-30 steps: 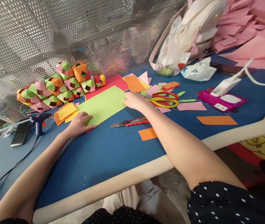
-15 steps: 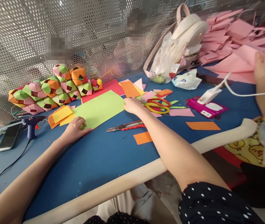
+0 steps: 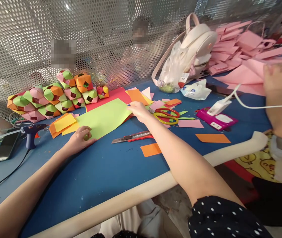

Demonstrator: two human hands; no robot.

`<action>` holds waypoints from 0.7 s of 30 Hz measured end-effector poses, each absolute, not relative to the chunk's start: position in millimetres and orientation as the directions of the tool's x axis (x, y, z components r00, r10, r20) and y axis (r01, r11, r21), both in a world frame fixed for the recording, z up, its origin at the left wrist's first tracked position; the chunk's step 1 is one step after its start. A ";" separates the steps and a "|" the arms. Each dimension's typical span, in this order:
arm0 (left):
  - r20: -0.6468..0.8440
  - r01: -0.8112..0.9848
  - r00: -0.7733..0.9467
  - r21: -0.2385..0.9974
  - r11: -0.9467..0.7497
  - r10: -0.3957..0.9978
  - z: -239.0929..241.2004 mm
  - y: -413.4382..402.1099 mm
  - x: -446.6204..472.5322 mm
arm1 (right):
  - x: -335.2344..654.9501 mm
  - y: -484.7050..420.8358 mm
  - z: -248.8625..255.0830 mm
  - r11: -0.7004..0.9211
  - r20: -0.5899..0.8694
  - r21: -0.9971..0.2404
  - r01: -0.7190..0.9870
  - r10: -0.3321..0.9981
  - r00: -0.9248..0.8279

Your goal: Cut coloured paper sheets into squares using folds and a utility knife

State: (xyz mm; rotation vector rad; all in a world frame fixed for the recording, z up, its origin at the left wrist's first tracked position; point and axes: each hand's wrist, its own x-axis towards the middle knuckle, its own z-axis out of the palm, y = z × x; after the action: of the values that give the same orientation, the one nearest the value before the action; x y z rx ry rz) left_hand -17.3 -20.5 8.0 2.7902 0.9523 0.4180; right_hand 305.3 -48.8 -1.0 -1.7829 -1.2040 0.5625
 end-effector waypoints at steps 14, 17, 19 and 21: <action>0.375 0.579 0.739 0.073 -0.812 0.560 6.9 -54.2 1.3 | 271.2 -87.8 54.6 0.342 0.379 -0.925 0.167 0.865 0.330; 0.404 0.575 0.741 0.034 -0.818 0.537 3.7 -56.1 5.3 | 259.7 -103.4 64.2 0.427 0.444 -0.896 0.125 0.845 0.297; 0.429 0.576 0.732 0.025 -0.817 0.529 5.1 -52.2 3.7 | 256.8 -110.6 69.1 0.437 0.459 -0.888 0.141 0.834 0.306; 0.453 0.583 0.720 0.016 -0.812 0.526 12.6 -46.6 -0.5 | 258.3 -113.6 72.3 0.435 0.467 -0.884 0.171 0.822 0.325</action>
State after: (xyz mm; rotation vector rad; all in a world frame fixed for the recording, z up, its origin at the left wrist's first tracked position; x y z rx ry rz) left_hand -0.5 -46.6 12.6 3.0306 0.9820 0.7344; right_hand 258.3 -113.6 72.3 -1.0653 -1.1897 0.5550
